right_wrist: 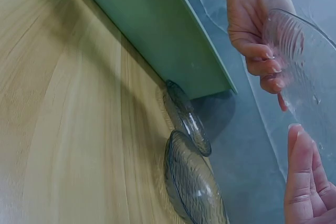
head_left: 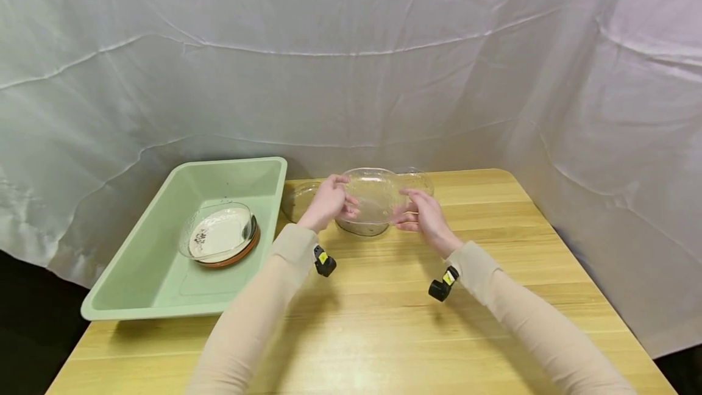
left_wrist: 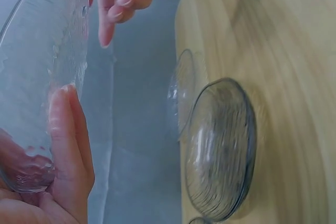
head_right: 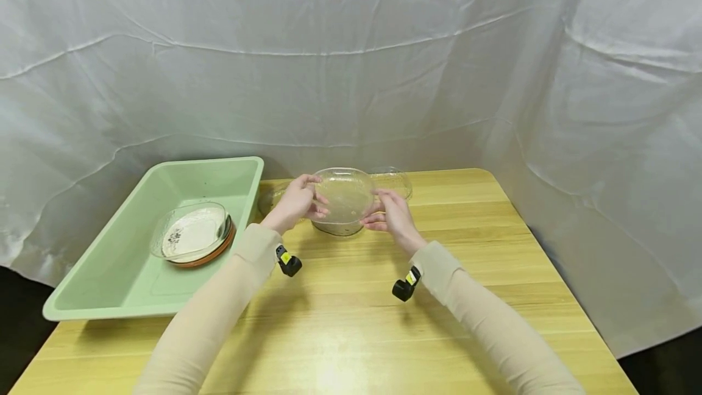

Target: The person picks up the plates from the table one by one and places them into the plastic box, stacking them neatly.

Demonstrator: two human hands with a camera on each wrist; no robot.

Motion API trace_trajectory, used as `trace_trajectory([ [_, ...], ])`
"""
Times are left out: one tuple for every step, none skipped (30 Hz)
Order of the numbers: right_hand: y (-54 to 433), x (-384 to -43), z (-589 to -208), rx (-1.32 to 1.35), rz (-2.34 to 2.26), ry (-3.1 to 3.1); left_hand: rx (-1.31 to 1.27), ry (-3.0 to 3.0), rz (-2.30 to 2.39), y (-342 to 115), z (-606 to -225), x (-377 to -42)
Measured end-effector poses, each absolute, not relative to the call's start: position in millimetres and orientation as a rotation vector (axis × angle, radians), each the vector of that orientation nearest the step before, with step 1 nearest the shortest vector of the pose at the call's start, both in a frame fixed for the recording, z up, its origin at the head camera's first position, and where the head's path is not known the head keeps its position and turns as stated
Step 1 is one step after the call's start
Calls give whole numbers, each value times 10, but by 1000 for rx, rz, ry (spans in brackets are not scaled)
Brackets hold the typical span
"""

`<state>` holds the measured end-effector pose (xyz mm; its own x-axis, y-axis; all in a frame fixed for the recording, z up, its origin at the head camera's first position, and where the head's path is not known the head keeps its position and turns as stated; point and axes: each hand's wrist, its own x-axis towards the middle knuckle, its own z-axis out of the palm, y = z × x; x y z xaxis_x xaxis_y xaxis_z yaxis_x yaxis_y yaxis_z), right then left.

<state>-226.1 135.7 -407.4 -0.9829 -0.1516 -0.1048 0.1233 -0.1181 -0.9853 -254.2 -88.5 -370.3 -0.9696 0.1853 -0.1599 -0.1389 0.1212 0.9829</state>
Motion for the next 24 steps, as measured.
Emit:
trace_trajectory([
  [1344, -2261, -4072, -36, -2221, 1954, 43, 2156, 1937, -906, -3688, -2547],
  [1330, -2260, -4072, -45, -2221, 1954, 40, 2159, 1940, -930, -3674, -2553],
  [1315, -2259, -4071, -51, -2220, 1957, 37, 2163, 1939, -954, -3660, -2556],
  [1296, -2256, -4069, -50, -2221, 1959, 34, 2166, 1940, -978, -3648, -2562],
  [1278, -2253, -4066, -51, -2222, 1961, 29, 2170, 1939, -1003, -3634, -2564],
  [1260, -2249, -4062, -54, -2218, 1967, 27, 2176, 1937, -1030, -3622, -2569],
  [1241, -2245, -4058, -60, -2214, 1971, 22, 2181, 1936, -1059, -3608, -2570],
  [1221, -2242, -4055, -67, -2207, 1979, 22, 2196, 1928, -1091, -3603, -2579],
  [1197, -2238, -4049, -69, -2200, 1989, 20, 2207, 1922, -1123, -3591, -2582],
  [1173, -2235, -4044, -78, -2192, 1999, 22, 2217, 1917, -1158, -3581, -2587],
  [1147, -2231, -4039, -91, -2184, 2011, 18, 2228, 1912, -1194, -3570, -2589],
  [1119, -2226, -4033, -105, -2175, 2025, 15, 2241, 1906, -1230, -3559, -2591],
  [1091, -2223, -4029, -122, -2171, 2037, 9, 2253, 1904, -1267, -3550, -2593],
  [1063, -2215, -4024, -139, -2165, 2050, 1, 2261, 1904, -1303, -3541, -2595],
  [1034, -2205, -4017, -155, -2161, 2061, -6, 2262, 1909, -1340, -3526, -2592],
  [1006, -2195, -4012, -177, -2156, 2074, -14, 2266, 1911, -1378, -3520, -2596],
  [976, -2188, -4010, -199, -2155, 2083, -26, 2269, 1914, -1417, -3514, -2598],
  [945, -2181, -4008, -221, -2153, 2088, -32, 2272, 1914, -1458, -3510, -2601],
  [916, -2175, -4011, -244, -2151, 2092, -39, 2274, 1914, -1500, -3506, -2605],
  [886, -2164, -4010, -265, -2148, 2095, -45, 2279, 1910, -1543, -3502, -2605],
  [855, -2159, -4013, -281, -2144, 2100, -50, 2283, 1906, -1587, -3500, -2607],
  [825, -2155, -4016, -302, -2135, 2110, -58, 2287, 1902, -1628, -3499, -2608],
  [793, -2151, -4022, -320, -2128, 2117, -62, 2284, 1899, -1675, -3496, -2610],
  [766, -2143, -4026, -344, -2115, 2133, -65, 2281, 1898, -1721, -3496, -2614],
])
